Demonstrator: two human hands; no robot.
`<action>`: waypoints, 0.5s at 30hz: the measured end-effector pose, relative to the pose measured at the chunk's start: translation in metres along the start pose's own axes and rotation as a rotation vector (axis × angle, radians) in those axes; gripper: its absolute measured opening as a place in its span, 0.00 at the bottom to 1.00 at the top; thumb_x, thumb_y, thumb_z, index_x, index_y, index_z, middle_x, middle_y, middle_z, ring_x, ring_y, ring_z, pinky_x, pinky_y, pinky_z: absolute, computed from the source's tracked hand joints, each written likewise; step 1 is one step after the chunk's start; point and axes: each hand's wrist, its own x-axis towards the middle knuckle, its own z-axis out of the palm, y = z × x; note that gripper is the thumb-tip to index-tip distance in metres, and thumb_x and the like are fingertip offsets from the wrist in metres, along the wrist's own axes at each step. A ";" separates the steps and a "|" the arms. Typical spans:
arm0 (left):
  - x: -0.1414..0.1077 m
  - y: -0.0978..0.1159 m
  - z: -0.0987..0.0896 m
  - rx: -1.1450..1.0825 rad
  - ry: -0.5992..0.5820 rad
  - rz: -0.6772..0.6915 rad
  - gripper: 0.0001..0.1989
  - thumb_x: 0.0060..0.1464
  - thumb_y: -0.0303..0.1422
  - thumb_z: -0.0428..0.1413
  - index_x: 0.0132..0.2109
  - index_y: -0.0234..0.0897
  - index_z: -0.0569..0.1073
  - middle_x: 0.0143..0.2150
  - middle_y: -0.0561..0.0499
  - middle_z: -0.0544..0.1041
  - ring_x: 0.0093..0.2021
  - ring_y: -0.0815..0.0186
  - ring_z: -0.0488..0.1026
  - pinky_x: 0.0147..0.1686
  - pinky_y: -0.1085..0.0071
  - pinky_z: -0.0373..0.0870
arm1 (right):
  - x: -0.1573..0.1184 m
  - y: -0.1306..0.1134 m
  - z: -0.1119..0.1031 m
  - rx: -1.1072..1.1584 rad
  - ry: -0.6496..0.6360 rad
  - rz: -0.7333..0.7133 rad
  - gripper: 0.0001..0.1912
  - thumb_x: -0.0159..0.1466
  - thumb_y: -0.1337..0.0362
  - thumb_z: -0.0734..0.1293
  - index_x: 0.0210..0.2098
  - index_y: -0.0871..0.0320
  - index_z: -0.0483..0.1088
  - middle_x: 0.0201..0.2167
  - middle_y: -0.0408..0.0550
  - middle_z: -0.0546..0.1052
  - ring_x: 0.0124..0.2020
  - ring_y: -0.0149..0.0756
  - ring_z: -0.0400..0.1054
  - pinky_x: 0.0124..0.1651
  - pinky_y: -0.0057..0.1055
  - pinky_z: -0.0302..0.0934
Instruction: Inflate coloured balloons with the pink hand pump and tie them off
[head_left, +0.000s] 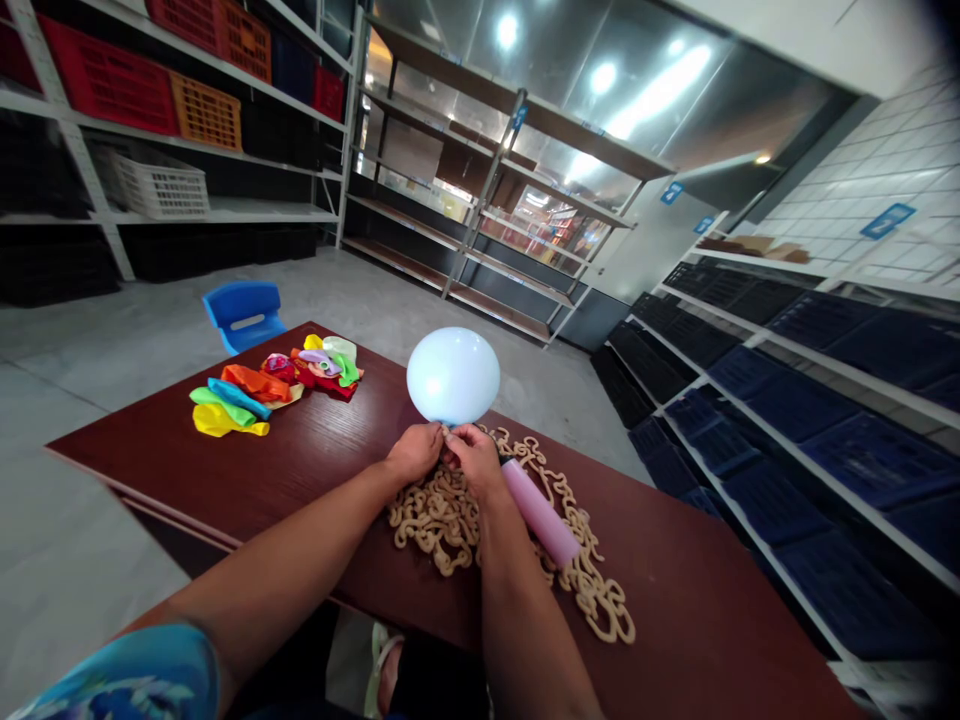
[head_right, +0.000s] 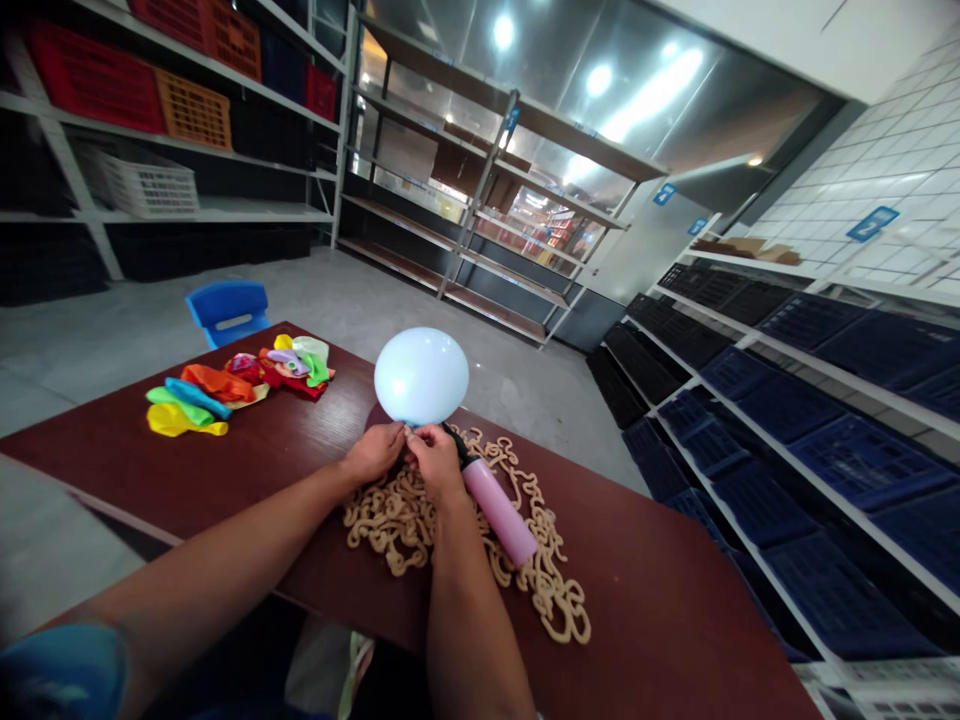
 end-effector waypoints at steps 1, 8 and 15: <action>0.001 -0.001 0.001 -0.040 -0.005 -0.005 0.17 0.58 0.36 0.38 0.32 0.35 0.67 0.28 0.47 0.71 0.29 0.67 0.67 0.30 0.72 0.60 | 0.000 0.000 0.000 -0.020 0.002 -0.013 0.11 0.49 0.56 0.67 0.23 0.57 0.64 0.13 0.37 0.67 0.16 0.27 0.60 0.18 0.24 0.51; 0.004 0.000 0.001 -0.482 -0.080 -0.007 0.20 0.56 0.42 0.39 0.26 0.34 0.65 0.23 0.52 0.68 0.24 0.70 0.62 0.26 0.74 0.59 | 0.007 0.011 0.002 -0.036 0.070 -0.070 0.10 0.52 0.57 0.63 0.25 0.55 0.59 0.14 0.37 0.68 0.15 0.28 0.60 0.17 0.24 0.51; 0.004 -0.001 0.007 -0.669 -0.144 -0.088 0.20 0.53 0.48 0.42 0.28 0.35 0.64 0.18 0.56 0.61 0.18 0.73 0.55 0.20 0.74 0.54 | 0.004 0.008 0.003 -0.434 0.287 -0.357 0.07 0.53 0.59 0.62 0.25 0.55 0.61 0.20 0.41 0.68 0.24 0.31 0.62 0.29 0.29 0.58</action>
